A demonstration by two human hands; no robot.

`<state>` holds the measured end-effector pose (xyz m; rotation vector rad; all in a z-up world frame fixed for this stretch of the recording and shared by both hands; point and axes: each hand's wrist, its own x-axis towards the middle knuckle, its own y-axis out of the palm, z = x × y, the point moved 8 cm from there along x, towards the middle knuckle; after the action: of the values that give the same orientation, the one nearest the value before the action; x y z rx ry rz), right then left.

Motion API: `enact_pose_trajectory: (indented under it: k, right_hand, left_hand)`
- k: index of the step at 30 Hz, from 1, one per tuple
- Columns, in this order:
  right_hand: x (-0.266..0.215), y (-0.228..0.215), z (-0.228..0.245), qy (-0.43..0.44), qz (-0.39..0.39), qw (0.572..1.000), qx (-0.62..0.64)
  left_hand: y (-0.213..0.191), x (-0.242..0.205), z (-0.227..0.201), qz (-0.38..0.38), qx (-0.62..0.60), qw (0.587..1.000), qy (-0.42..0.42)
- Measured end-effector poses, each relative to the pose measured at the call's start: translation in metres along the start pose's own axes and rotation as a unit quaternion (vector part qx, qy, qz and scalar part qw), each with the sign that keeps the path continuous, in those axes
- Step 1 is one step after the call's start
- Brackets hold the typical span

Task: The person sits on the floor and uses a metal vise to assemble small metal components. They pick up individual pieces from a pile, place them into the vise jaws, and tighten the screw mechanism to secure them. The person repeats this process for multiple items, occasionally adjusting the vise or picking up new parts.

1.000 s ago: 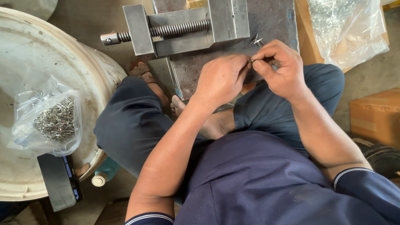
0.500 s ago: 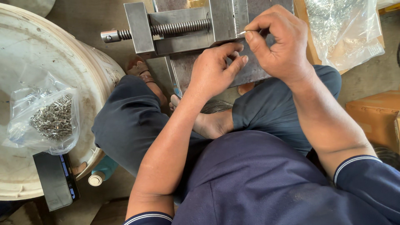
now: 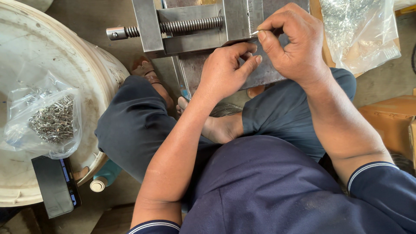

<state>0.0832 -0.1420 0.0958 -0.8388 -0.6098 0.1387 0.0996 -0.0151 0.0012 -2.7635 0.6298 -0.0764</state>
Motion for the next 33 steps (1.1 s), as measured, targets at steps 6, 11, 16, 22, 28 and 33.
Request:
enact_pose_trajectory:
  k: [6, 11, 16, 22, 28, 33]
  right_hand:
    - [0.001, 0.001, 0.000, 0.000, 0.000, 1.000, 0.010]
    - [0.003, 0.001, 0.005, -0.022, 0.006, 1.000, -0.007]
    - [-0.003, 0.000, 0.000, -0.010, -0.008, 1.000, -0.007]
    - [-0.040, -0.003, -0.035, 0.077, -0.082, 0.991, 0.075]
    - [-0.093, 0.021, -0.084, 0.236, -0.113, 0.926, 0.273]
    - [-0.101, 0.021, -0.092, 0.273, -0.102, 0.906, 0.307]
  left_hand:
    - [0.001, 0.000, 0.000, 0.007, 0.004, 1.000, -0.001]
    - [0.000, 0.000, -0.002, 0.001, -0.001, 1.000, 0.008]
    - [-0.001, 0.000, -0.002, 0.000, -0.010, 1.000, 0.008]
    - [-0.002, -0.004, -0.010, 0.004, -0.098, 0.994, 0.038]
    - [0.010, -0.004, -0.006, 0.046, -0.276, 0.960, 0.033]
    - [-0.025, -0.021, -0.025, 0.064, -0.199, 0.976, 0.062]
